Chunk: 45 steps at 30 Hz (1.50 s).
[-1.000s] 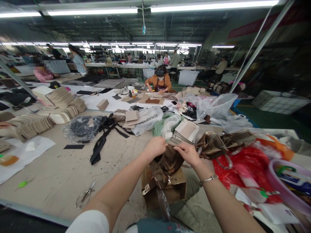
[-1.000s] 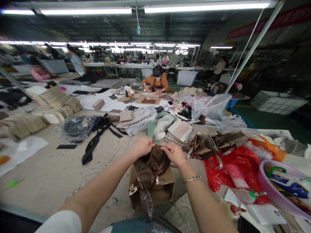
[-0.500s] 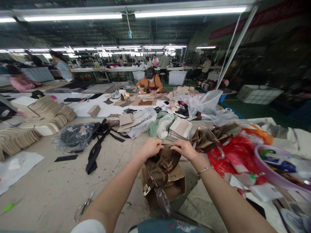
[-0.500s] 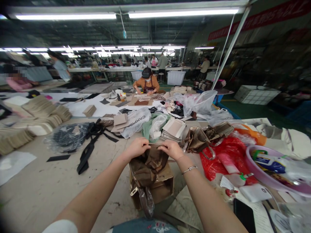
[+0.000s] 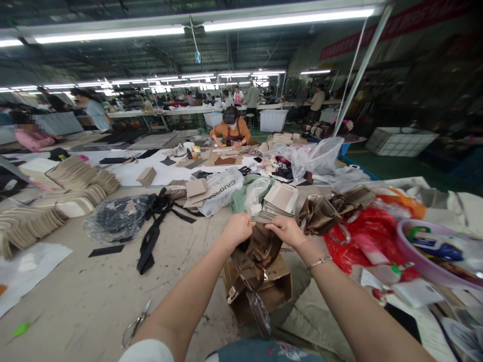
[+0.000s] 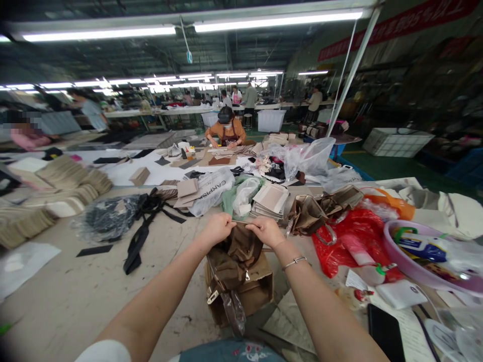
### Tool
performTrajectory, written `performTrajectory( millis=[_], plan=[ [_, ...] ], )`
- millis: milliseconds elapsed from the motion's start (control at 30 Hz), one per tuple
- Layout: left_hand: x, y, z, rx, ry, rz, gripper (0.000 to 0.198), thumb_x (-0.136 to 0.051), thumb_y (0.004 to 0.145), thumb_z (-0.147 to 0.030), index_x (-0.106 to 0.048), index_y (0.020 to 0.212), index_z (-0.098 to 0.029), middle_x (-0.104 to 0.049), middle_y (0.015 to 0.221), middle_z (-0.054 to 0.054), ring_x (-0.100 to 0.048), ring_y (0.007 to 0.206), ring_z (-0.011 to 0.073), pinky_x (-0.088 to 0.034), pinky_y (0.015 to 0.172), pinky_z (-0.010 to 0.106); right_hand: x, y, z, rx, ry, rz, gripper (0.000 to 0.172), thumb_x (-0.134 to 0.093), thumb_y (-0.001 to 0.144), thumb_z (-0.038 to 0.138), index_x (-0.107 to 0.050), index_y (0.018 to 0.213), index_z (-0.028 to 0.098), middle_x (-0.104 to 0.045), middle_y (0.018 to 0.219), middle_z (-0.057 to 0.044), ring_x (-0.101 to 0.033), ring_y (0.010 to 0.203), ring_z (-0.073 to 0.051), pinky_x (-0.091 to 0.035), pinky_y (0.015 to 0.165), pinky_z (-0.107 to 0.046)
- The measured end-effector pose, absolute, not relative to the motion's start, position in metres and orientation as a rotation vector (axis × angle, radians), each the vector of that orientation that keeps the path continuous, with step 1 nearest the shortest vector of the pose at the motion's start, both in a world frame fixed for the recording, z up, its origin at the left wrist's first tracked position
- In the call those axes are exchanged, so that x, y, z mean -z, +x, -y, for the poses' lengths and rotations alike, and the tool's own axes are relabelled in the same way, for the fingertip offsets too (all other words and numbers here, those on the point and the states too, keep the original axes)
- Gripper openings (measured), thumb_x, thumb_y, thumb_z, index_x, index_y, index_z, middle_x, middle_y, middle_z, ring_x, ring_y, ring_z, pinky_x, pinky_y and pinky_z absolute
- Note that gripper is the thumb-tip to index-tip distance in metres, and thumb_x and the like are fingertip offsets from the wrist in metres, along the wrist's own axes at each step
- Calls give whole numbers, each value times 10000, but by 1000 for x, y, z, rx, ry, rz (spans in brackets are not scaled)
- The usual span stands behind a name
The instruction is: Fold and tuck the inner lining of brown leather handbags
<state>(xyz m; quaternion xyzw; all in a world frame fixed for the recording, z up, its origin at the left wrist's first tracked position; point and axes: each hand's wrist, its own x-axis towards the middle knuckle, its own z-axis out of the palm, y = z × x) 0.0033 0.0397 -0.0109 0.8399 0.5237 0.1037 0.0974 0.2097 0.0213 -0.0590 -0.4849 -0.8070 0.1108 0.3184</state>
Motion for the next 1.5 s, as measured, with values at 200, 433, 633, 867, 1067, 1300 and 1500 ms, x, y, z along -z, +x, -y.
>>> performTrajectory(
  millis=[200,433,633,867,1067,1300,1500],
  plan=[
    [8,5,-37,-274,2456,-1586,183,-523,847,-310,-627,777,-177,-665,845,53,-601,826,175,-415,721,259,59,212,-19,-246,-1293,2192,481,-386,912,504,-594,606,195,-551,607,-21,-512,601,-144,-394,590,-259],
    [10,1,-38,-302,2473,-1623,185,-518,850,-300,-627,777,-169,-663,850,68,-604,824,182,-417,727,269,39,210,-18,-369,-1248,2282,387,-483,866,519,-662,1046,228,-680,894,-50,-605,804,-185,-445,709,-282],
    [8,0,-35,-267,2478,-1628,203,-503,860,-306,-631,793,-165,-663,870,76,-603,845,184,-422,730,269,38,193,-22,-221,-1310,2286,313,-492,886,435,-699,771,229,-654,724,-25,-579,711,-155,-411,650,-254],
    [12,0,-34,-287,2532,-1561,195,-491,863,-291,-628,801,-167,-656,847,72,-602,815,180,-419,707,264,41,192,-14,-88,-1346,2331,397,-407,929,393,-627,655,208,-630,674,-28,-560,652,-151,-379,610,-260],
    [15,-1,-36,-317,2539,-1525,189,-514,847,-289,-631,767,-164,-660,831,73,-603,797,179,-421,692,262,27,187,-12,-70,-1444,2422,417,-417,879,557,-672,777,243,-686,764,-45,-603,706,-188,-382,605,-274],
    [9,-14,-40,-411,2442,-1347,112,-653,746,-247,-655,671,-164,-692,839,48,-627,841,169,-455,755,250,16,164,-19,-87,-1526,2440,322,-467,900,396,-678,727,226,-691,774,-64,-614,719,-183,-385,631,-264],
    [-7,-36,-23,-838,2241,-1372,180,-723,689,-275,-676,844,-198,-624,1171,59,-581,1070,175,-416,971,303,12,164,-16,-40,-1618,2481,340,-421,918,393,-669,787,200,-689,809,-70,-616,744,-182,-383,633,-260]
  ],
)
